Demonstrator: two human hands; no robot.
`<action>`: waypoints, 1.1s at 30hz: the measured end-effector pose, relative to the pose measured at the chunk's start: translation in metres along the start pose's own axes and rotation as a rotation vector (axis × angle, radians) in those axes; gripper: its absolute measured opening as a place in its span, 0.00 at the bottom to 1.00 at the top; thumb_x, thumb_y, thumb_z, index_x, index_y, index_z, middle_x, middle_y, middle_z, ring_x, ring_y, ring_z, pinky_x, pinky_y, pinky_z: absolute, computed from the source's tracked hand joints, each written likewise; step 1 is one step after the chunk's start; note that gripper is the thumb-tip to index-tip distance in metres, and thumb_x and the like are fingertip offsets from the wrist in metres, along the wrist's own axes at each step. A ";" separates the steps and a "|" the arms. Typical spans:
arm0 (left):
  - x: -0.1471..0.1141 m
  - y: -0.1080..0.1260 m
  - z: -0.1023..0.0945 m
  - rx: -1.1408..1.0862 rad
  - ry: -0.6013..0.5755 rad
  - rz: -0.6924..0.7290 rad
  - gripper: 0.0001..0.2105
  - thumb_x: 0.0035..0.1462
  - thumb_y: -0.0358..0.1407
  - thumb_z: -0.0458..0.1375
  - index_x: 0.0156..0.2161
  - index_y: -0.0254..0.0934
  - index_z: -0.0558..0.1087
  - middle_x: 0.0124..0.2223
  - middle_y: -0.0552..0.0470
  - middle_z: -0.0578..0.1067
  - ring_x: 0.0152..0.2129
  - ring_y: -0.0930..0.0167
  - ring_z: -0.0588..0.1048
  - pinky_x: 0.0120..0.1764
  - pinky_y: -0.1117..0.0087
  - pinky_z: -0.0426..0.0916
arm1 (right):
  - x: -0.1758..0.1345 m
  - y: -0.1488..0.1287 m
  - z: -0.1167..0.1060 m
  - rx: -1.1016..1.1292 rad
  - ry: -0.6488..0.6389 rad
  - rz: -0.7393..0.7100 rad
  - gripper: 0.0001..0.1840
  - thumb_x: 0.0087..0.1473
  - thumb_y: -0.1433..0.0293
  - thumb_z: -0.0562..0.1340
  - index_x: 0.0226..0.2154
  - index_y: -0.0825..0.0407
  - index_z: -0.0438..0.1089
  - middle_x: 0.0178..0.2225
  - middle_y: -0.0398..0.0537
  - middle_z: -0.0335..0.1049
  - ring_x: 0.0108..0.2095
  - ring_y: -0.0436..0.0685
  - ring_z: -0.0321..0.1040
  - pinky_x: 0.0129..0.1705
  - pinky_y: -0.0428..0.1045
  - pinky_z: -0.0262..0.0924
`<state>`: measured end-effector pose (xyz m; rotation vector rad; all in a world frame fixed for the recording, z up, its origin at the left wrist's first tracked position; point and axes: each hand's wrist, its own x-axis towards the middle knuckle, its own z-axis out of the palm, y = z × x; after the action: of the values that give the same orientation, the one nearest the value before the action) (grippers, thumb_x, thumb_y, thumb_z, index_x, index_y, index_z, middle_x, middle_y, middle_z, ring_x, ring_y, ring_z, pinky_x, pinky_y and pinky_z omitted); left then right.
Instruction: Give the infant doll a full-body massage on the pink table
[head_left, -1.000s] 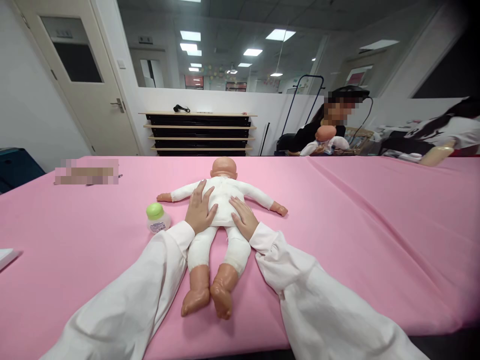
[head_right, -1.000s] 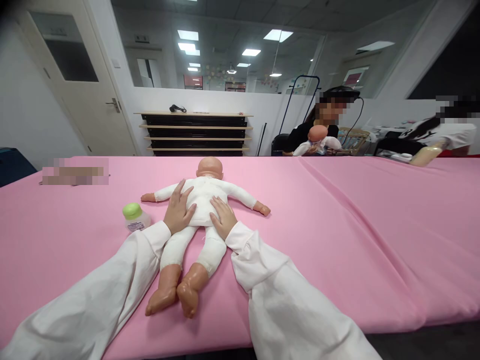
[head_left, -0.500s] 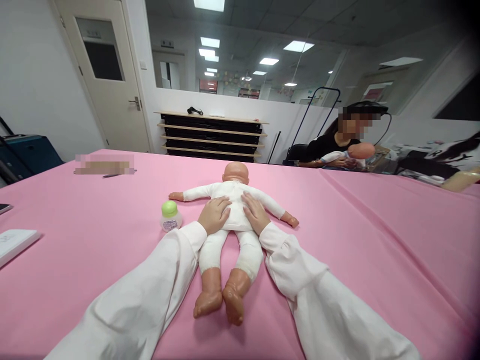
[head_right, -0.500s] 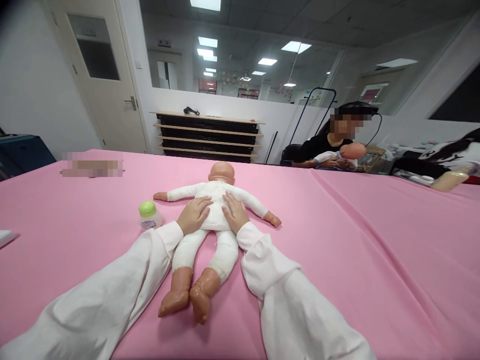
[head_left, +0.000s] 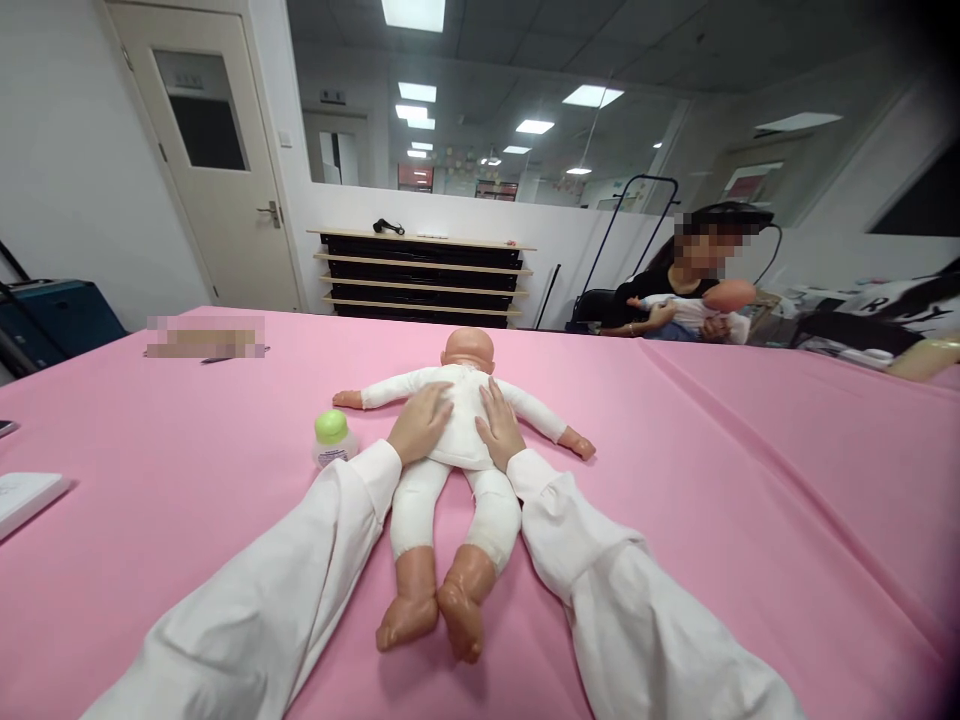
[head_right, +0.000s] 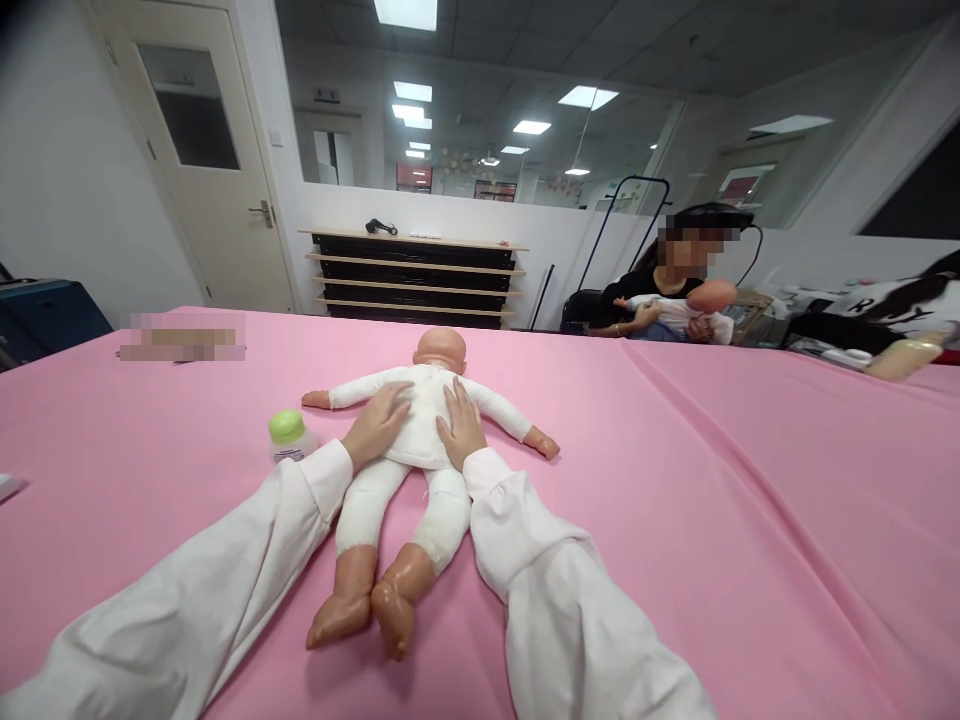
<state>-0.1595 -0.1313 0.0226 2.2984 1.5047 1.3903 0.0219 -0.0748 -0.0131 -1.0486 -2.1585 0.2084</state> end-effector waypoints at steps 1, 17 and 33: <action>0.003 -0.001 -0.001 -0.014 0.074 -0.011 0.18 0.60 0.38 0.45 0.54 0.36 0.60 0.54 0.45 0.66 0.53 0.67 0.64 0.55 0.60 0.58 | -0.001 -0.002 0.000 -0.014 0.037 -0.012 0.32 0.56 0.59 0.45 0.61 0.53 0.44 0.65 0.52 0.30 0.65 0.60 0.29 0.62 0.66 0.34; -0.001 -0.020 0.017 0.026 -0.007 -0.100 0.17 0.58 0.30 0.44 0.49 0.34 0.69 0.54 0.47 0.69 0.55 0.68 0.63 0.57 0.60 0.56 | 0.001 0.001 0.005 0.089 -0.091 0.021 0.27 0.56 0.62 0.45 0.57 0.51 0.56 0.61 0.51 0.49 0.63 0.59 0.42 0.62 0.66 0.36; -0.023 -0.013 0.006 0.081 0.134 0.102 0.09 0.49 0.26 0.49 0.30 0.36 0.71 0.32 0.49 0.76 0.31 0.68 0.73 0.38 0.64 0.68 | -0.019 -0.011 -0.013 0.096 0.041 -0.120 0.19 0.55 0.62 0.51 0.42 0.52 0.70 0.46 0.52 0.70 0.50 0.59 0.65 0.56 0.61 0.55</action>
<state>-0.1673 -0.1397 -0.0026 2.4056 1.5255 1.5673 0.0317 -0.0978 -0.0088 -0.8599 -2.1438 0.2296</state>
